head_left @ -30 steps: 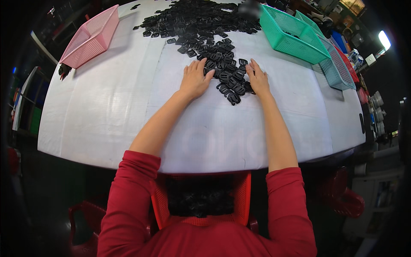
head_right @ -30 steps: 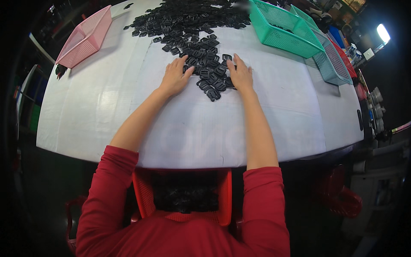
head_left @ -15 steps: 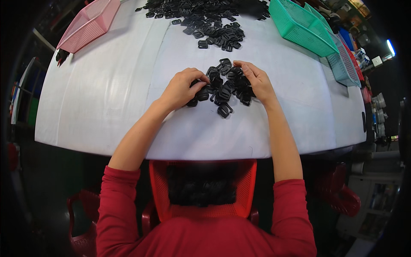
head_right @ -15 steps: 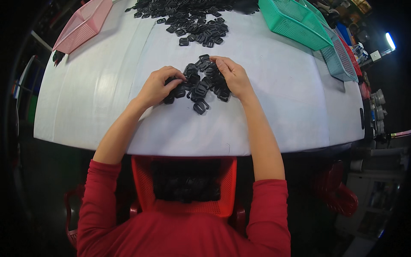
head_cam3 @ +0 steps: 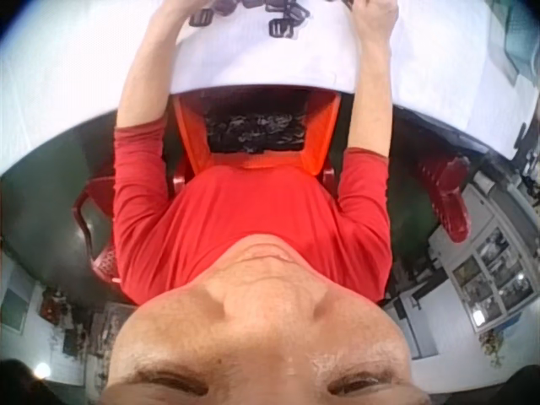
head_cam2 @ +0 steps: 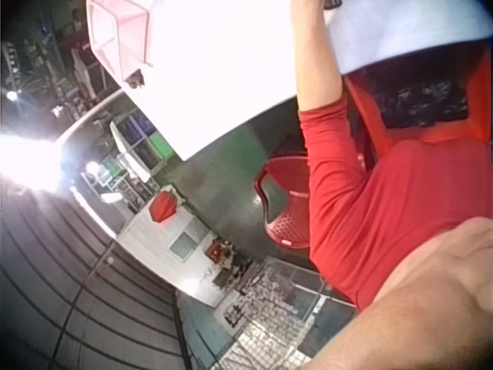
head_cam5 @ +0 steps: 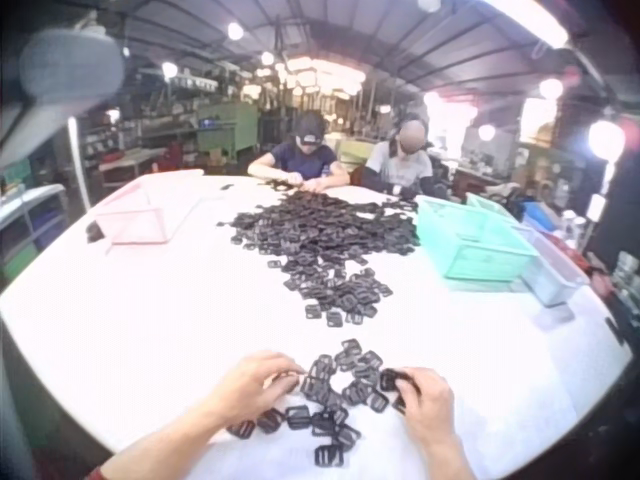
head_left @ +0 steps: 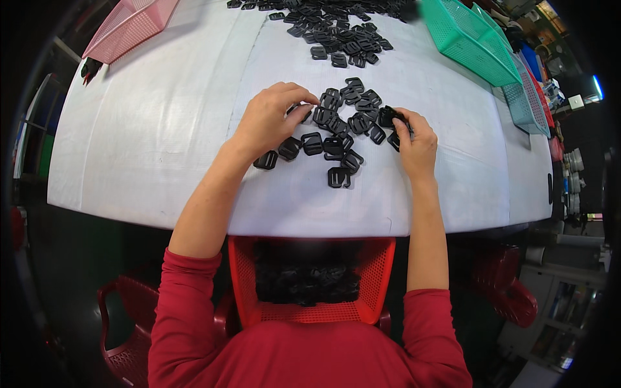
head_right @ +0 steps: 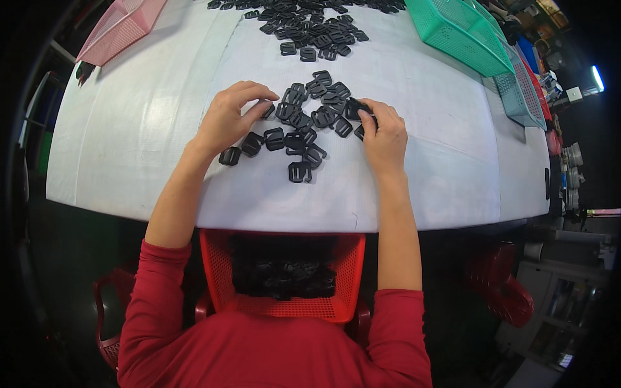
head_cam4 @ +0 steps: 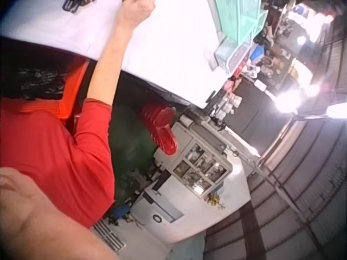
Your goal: The person sits at a white table and sorts small black plastic clips by hand. They pick up the clips from a large pile, arrange them into smaller groups, and place them into a red basket. Other people are visible in the background working at the same table.
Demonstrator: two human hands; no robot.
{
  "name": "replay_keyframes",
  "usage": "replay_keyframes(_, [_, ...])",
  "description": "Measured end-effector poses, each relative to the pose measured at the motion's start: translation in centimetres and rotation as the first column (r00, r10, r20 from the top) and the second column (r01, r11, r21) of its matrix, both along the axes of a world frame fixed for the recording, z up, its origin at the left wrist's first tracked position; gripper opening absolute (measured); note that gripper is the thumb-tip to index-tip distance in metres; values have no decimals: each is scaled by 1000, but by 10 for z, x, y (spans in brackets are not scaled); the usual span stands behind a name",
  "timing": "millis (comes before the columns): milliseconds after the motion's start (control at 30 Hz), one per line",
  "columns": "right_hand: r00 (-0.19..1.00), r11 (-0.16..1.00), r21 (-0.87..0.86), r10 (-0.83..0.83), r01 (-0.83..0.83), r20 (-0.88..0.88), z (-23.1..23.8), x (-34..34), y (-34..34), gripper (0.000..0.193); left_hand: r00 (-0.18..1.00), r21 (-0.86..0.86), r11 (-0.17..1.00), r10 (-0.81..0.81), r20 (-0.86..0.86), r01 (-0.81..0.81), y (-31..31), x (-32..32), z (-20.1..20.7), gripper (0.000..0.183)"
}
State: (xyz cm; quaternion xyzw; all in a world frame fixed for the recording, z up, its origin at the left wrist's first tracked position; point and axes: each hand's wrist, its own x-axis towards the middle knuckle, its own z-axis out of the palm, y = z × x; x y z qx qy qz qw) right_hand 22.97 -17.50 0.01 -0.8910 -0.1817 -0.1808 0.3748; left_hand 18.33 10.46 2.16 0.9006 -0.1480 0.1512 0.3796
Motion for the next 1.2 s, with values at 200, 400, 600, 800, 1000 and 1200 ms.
replay_keyframes(200, [991, 984, 169, -42, 64, -127, -2, -6, -5, 33, 999, 5, 1000, 0, 46, 0, 0, 1, -7, 21])
replay_keyframes(400, [986, 976, 217, 56, -21, -156, -2, -3, -7, 37, 986, 278, 956, -129, 106, 95, -9, 2, -24, 29])
replay_keyframes(600, [960, 929, 317, 244, -191, -136, 3, -7, -11, 27, 985, 233, 972, -80, 156, 42, -14, 6, -22, 15])
replay_keyframes(800, [905, 911, 253, 378, -326, -194, 16, -16, -3, 24, 988, -25, 995, 103, 115, -100, -8, 2, -5, 15])
replay_keyframes(1000, [958, 960, -85, 257, -269, -125, 16, -17, -3, 20, 987, -148, 982, 134, 89, -120, -4, 4, -7, 18])
replay_keyframes(1200, [976, 963, -175, 189, -206, -110, 14, -18, -2, 20, 950, -343, 939, -139, -281, 36, 0, -4, 7, 17])
